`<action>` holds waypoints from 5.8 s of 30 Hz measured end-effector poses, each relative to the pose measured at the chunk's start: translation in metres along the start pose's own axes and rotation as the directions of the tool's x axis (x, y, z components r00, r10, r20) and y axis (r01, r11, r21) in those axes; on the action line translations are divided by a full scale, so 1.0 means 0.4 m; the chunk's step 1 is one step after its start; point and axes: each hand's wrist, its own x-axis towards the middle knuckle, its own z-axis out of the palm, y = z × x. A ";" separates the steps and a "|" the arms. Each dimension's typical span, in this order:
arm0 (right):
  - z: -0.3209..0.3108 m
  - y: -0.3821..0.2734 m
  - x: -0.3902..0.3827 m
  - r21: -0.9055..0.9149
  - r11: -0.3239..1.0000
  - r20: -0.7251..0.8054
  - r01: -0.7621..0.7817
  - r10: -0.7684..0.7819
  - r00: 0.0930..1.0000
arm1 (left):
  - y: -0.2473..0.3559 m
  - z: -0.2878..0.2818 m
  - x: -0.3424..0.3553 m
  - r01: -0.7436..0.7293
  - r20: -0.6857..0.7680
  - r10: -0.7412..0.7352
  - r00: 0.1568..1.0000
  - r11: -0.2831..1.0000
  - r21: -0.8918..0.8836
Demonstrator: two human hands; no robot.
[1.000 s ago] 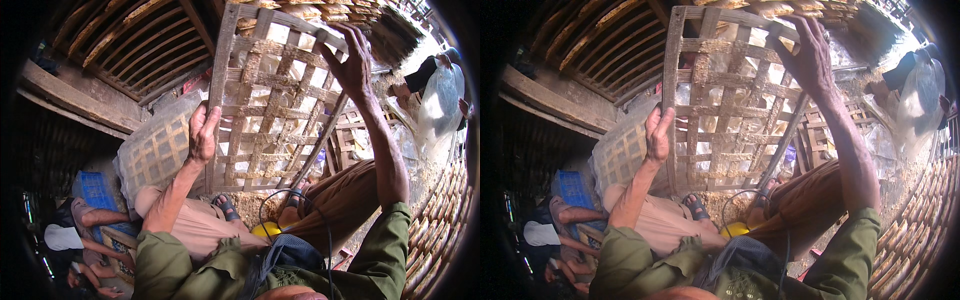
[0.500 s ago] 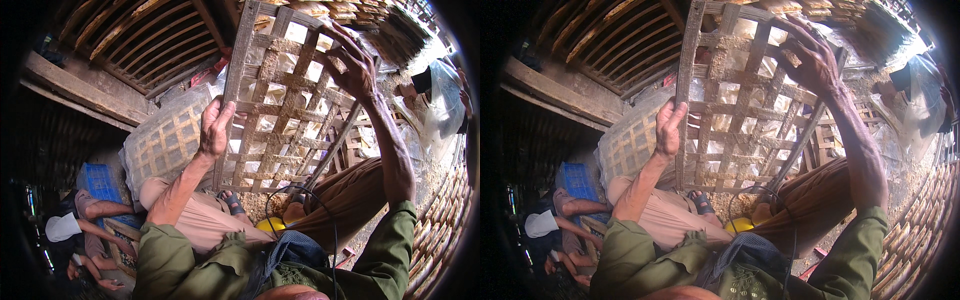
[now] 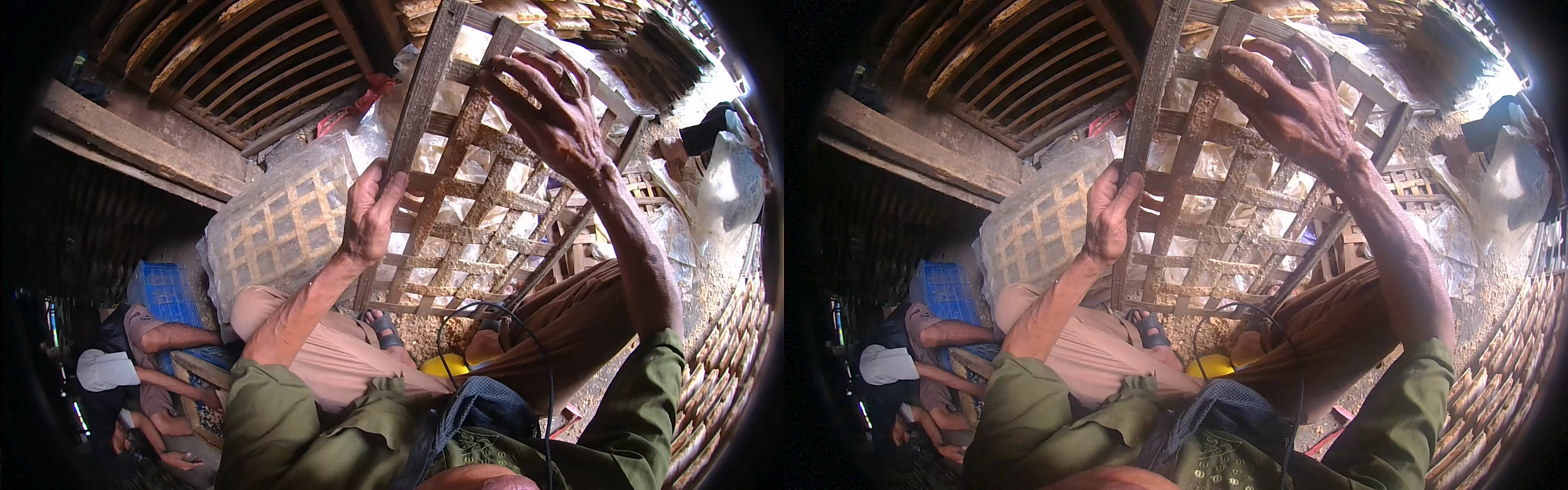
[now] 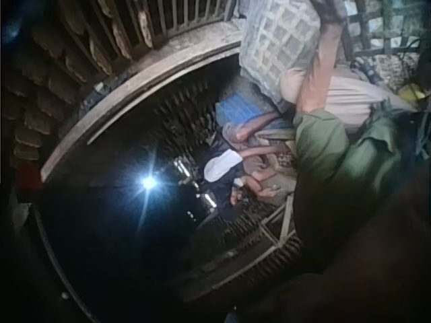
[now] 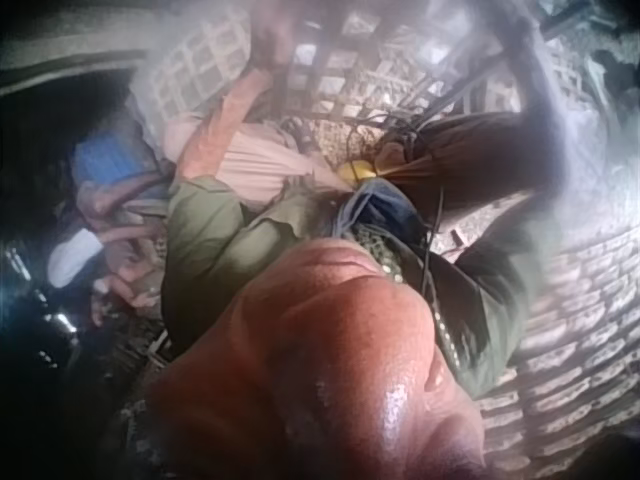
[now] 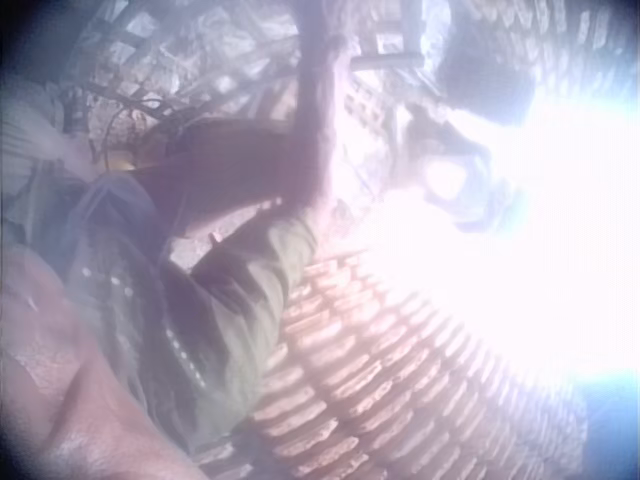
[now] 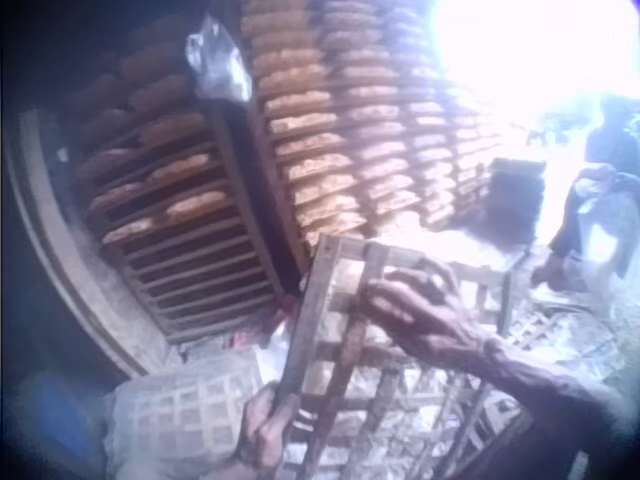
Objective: The person scoops granular material from a plastic bag and spreads it into a square wooden lattice tray. The person repeats this process with multiple trays, placing filled trays aside.
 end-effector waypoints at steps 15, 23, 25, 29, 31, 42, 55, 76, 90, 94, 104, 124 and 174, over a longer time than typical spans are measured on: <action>0.023 -0.017 -0.030 0.106 0.986 -0.144 0.129 -0.113 0.983 | -0.002 -0.018 0.009 -0.056 -0.037 0.058 0.998 0.997 0.047; -0.004 -0.117 0.019 0.577 0.686 0.273 -0.442 0.348 0.897 | 0.018 -0.006 0.004 -0.122 -0.019 0.124 0.992 0.990 0.071; 0.004 -0.085 0.005 0.655 0.583 0.302 -0.481 0.381 0.874 | 0.037 -0.010 0.003 -0.074 -0.007 0.074 0.997 0.996 0.040; 0.005 -0.066 -0.022 0.395 0.903 -0.104 -0.169 0.227 0.968 | 0.053 -0.012 0.008 -0.100 -0.048 0.100 0.994 0.995 0.012; 0.017 -0.083 -0.033 0.314 0.942 -0.047 -0.119 0.141 0.989 | 0.052 -0.019 0.016 -0.138 -0.101 0.138 0.985 0.990 0.001; 0.041 -0.074 -0.053 0.256 0.967 0.061 -0.006 -0.010 0.998 | 0.064 -0.035 0.011 -0.121 -0.130 0.106 0.986 0.986 -0.116; 0.003 -0.231 0.043 0.473 0.687 0.449 -0.552 0.350 0.822 | 0.039 0.013 -0.015 -0.201 -0.168 0.196 0.966 0.980 -0.011; 0.059 0.008 -0.073 0.194 0.828 -0.025 -0.526 0.540 0.841 | 0.063 -0.172 0.077 -0.114 -0.391 0.023 0.920 0.971 -0.211; 0.118 0.035 -0.133 0.609 -0.083 0.536 -0.789 0.776 0.333 | 0.032 -0.228 0.090 0.114 -0.167 -0.134 0.977 0.986 -0.122; 0.100 0.046 -0.140 0.621 -0.195 0.583 -0.759 0.763 0.280 | 0.008 -0.220 0.087 0.189 -0.008 -0.189 0.982 0.982 0.004; 0.092 0.060 -0.140 0.625 -0.104 0.529 -0.773 0.785 0.322 | 0.020 -0.139 0.031 0.060 -0.095 -0.057 0.994 0.998 0.025; 0.140 0.185 -0.229 0.367 0.590 0.288 -0.719 0.663 0.691 | -0.035 -0.134 0.073 -0.013 -0.322 0.027 0.946 0.999 0.047; 0.069 0.035 -0.115 0.583 0.065 0.600 -0.810 0.639 0.482 | 0.052 -0.166 0.051 -0.021 -0.322 0.050 0.945 0.996 0.092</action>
